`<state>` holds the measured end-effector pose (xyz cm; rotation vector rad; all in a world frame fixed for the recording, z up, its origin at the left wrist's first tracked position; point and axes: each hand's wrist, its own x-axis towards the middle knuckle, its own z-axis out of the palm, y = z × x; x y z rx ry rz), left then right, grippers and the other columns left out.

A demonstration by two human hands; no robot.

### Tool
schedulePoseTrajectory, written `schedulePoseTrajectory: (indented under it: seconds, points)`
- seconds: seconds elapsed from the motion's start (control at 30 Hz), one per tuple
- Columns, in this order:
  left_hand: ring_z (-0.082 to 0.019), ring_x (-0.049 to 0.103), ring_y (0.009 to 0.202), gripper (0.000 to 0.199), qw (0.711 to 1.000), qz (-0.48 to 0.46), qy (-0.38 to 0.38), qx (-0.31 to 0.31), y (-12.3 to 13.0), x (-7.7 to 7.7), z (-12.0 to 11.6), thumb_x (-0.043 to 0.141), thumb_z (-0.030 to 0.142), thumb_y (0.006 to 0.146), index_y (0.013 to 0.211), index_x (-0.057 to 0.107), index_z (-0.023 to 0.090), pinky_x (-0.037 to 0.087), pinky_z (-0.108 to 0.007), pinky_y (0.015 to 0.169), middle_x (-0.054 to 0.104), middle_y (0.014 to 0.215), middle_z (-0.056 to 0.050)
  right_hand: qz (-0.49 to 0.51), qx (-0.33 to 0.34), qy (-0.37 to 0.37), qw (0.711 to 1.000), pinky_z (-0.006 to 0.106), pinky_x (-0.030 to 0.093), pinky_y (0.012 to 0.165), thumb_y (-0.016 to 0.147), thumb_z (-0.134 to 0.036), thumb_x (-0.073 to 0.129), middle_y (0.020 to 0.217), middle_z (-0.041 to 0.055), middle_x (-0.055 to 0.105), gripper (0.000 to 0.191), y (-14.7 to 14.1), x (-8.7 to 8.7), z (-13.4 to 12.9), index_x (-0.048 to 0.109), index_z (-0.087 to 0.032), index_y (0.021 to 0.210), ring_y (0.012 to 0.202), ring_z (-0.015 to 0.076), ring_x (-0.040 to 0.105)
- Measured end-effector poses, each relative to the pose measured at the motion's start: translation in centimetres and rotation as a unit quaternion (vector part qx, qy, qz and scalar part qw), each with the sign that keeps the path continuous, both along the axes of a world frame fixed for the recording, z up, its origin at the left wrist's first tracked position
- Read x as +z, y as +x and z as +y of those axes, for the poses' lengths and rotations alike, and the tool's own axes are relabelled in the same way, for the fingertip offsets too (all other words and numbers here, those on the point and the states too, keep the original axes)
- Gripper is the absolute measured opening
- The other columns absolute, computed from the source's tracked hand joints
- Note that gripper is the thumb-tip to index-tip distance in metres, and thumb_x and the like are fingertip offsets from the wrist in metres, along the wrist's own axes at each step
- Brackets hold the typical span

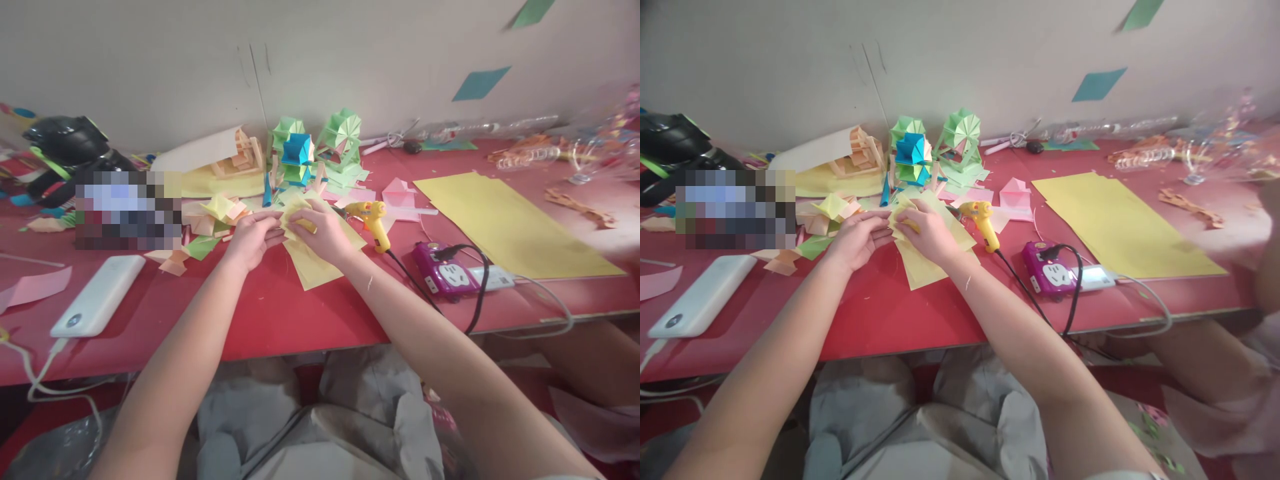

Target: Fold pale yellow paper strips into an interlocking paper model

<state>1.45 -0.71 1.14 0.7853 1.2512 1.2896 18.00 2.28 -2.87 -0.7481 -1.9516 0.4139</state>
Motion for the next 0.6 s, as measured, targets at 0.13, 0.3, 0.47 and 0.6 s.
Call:
schedulePoseTrajectory:
  seconds: [0.13, 0.3, 0.47, 0.6]
  points:
    - [-0.014, 0.068, 0.063, 0.017, 1.0, 0.005, -0.001, -0.008, 0.07, 0.15, -0.1, 0.065, 0.006, 0.072, 0.086, 0.073, 0.012, 0.062, -0.034, 0.075, 0.068, 0.066, -0.003, 0.016, 0.019, 0.011, 1.0, 0.036, 0.051, 0.087, 0.096, -0.024, 0.058, 0.105, 0.0084, 0.063, 0.013, -0.06, -0.13, 0.24, 0.07, -0.019, 0.093, 0.095, 0.0198, 0.062]
    - [-0.014, 0.07, 0.067, 0.011, 1.0, 0.001, 0.013, -0.02, -0.02, 0.02, -0.15, 0.071, 0.008, 0.075, 0.086, 0.073, 0.011, 0.064, -0.035, 0.079, 0.072, 0.076, -0.004, 0.008, 0.03, -0.001, 1.0, 0.036, 0.049, 0.088, 0.099, -0.02, 0.05, 0.102, 0.0088, 0.06, 0.017, -0.12, 0.04, 0.26, 0.065, -0.018, 0.092, 0.095, 0.0195, 0.059]
    - [-0.013, 0.07, 0.071, 0.022, 0.997, 0.005, 0.044, -0.056, -0.35, -0.45, -0.16, 0.085, 0.017, 0.071, 0.089, 0.074, 0.011, 0.064, -0.034, 0.082, 0.073, 0.085, -0.004, 0.001, 0.029, -0.017, 0.999, 0.035, 0.048, 0.085, 0.099, -0.021, 0.047, 0.101, 0.0082, 0.059, 0.017, -0.1, 0.15, 0.17, 0.061, -0.018, 0.091, 0.092, 0.019, 0.058]
    - [-0.013, 0.071, 0.074, 0.031, 0.996, 0.023, 0.064, -0.063, -0.46, -0.57, -0.19, 0.09, 0.021, 0.066, 0.09, 0.074, 0.011, 0.064, -0.035, 0.084, 0.073, 0.086, -0.003, 0.002, 0.014, -0.032, 0.999, 0.034, 0.048, 0.084, 0.099, -0.021, 0.048, 0.1, 0.0079, 0.06, 0.017, -0.11, 0.35, -0.06, 0.061, -0.018, 0.088, 0.09, 0.0184, 0.058]
